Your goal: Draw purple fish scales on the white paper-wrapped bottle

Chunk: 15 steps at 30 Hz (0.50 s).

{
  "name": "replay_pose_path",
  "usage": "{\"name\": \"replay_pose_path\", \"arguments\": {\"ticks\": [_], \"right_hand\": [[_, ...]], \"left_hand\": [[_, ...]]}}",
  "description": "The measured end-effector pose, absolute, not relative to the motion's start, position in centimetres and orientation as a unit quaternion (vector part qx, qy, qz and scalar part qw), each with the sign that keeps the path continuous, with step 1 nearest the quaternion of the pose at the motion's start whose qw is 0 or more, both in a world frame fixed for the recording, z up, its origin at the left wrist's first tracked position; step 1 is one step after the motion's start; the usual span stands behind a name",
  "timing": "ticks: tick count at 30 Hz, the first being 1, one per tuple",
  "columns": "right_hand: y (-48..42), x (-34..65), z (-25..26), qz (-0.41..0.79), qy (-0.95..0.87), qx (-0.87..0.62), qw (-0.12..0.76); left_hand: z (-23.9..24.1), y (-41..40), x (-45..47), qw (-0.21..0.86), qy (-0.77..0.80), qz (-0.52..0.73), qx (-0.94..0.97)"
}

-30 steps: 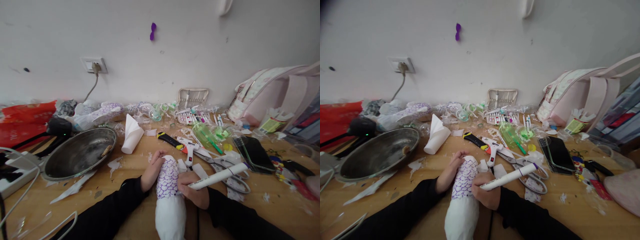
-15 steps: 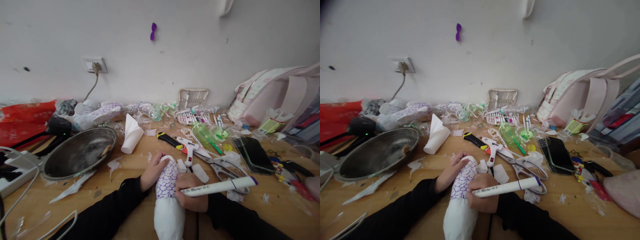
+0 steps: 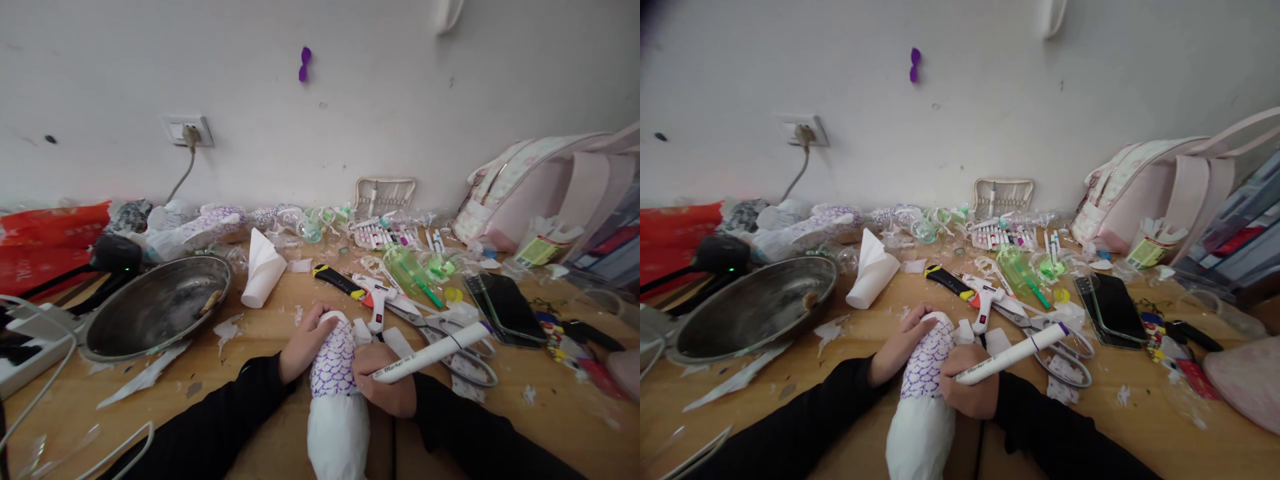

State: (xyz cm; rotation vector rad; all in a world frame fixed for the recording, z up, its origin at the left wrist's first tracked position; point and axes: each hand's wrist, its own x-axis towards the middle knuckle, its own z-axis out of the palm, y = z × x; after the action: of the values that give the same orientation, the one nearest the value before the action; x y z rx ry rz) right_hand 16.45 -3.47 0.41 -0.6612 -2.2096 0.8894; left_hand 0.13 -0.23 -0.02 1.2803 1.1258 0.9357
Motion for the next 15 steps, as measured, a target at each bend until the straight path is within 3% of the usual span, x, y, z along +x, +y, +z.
{"name": "replay_pose_path", "arguments": {"ticks": [15], "right_hand": [[-3.11,16.53,-0.42,0.329,-0.84,-0.258,0.347]], "left_hand": [[-0.34,-0.02,0.19,0.559,0.475,0.398,0.551]]}}
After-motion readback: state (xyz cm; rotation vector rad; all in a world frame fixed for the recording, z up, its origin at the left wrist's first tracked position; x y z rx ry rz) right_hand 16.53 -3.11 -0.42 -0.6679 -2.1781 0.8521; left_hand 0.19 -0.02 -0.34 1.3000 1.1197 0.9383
